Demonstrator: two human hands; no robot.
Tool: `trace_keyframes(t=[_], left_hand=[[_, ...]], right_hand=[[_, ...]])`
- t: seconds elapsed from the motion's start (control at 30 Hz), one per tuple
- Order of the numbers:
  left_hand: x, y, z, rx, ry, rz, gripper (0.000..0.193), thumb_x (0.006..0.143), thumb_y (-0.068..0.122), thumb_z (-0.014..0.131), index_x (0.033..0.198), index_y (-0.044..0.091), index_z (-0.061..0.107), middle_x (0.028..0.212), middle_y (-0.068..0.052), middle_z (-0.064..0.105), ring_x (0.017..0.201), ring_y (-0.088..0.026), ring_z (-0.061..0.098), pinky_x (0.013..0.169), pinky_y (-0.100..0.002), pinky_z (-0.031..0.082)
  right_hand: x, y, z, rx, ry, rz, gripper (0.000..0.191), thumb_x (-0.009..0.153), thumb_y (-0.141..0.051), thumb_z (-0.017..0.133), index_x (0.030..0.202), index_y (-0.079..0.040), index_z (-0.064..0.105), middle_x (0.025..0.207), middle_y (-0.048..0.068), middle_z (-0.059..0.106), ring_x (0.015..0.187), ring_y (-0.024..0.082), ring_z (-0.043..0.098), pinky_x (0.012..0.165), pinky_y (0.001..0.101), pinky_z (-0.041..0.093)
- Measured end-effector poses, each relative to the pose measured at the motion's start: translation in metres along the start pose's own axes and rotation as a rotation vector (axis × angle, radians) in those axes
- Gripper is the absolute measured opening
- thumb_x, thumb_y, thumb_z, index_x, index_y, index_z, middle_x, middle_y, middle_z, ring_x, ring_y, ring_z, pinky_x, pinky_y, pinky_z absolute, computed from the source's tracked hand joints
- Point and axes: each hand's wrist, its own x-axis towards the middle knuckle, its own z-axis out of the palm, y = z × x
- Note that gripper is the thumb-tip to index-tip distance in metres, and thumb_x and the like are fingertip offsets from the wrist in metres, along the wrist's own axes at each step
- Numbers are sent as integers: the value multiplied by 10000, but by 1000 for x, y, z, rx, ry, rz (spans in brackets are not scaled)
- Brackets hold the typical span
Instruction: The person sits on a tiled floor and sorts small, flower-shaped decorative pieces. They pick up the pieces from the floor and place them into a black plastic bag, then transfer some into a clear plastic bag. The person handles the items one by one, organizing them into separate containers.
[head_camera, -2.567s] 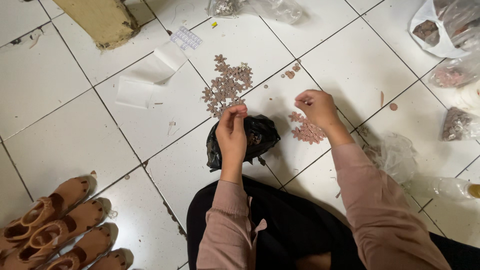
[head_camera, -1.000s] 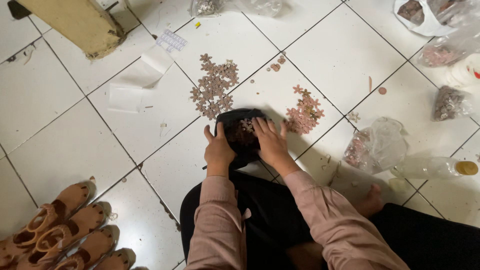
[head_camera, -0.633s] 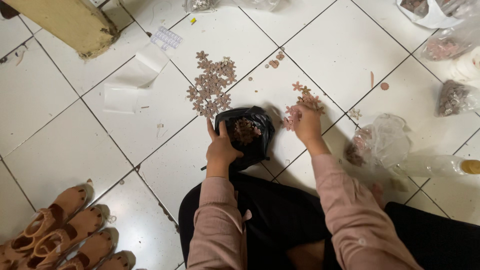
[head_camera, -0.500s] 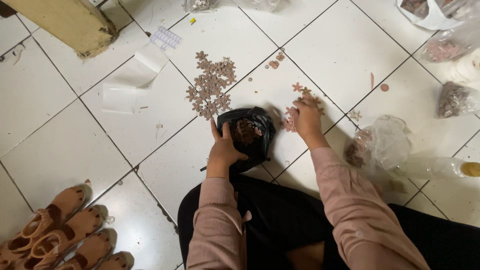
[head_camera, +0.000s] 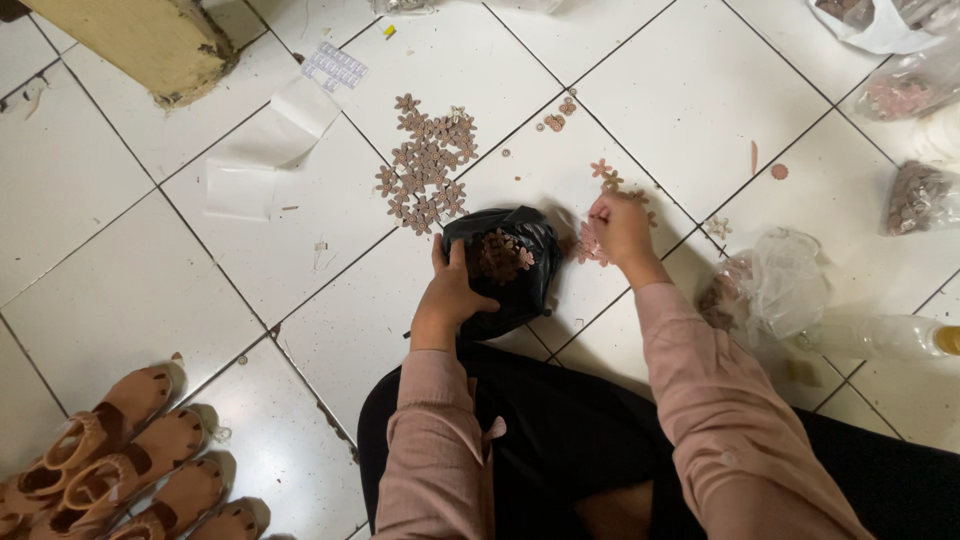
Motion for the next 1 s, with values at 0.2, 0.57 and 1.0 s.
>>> trace_keyframes(t=[0.2, 0.57, 1.0], left_hand=[[1, -1, 2, 8, 23, -6, 1362, 479, 135, 992, 1585, 70, 198, 1707, -163, -40, 1298, -375, 582, 1046, -405, 532], [-6, -1, -7, -2, 69, -53, 1324, 499, 94, 975, 1581, 105, 211, 1707, -182, 5, 1223, -405, 631, 995, -427, 565], [-7, 2, -8, 3, 85, -33, 1338, 494, 105, 983, 1580, 99, 201, 1700, -180, 11, 1213, -411, 629, 988, -428, 561]], right_hand=[[-4, -42, -41, 348, -153, 191, 179, 868, -90, 784, 1033, -54, 723, 1004, 77, 785, 887, 162, 745, 823, 303, 601], [-12, -66, -36, 203, -228, 91, 235, 895, -142, 765, 1118, -84, 722, 1136, 68, 752, 1016, 205, 730, 922, 331, 584], [-30, 12, -12, 337, -124, 252, 110, 890, -65, 772, 913, -39, 667, 918, 62, 738, 849, 173, 709, 778, 306, 577]])
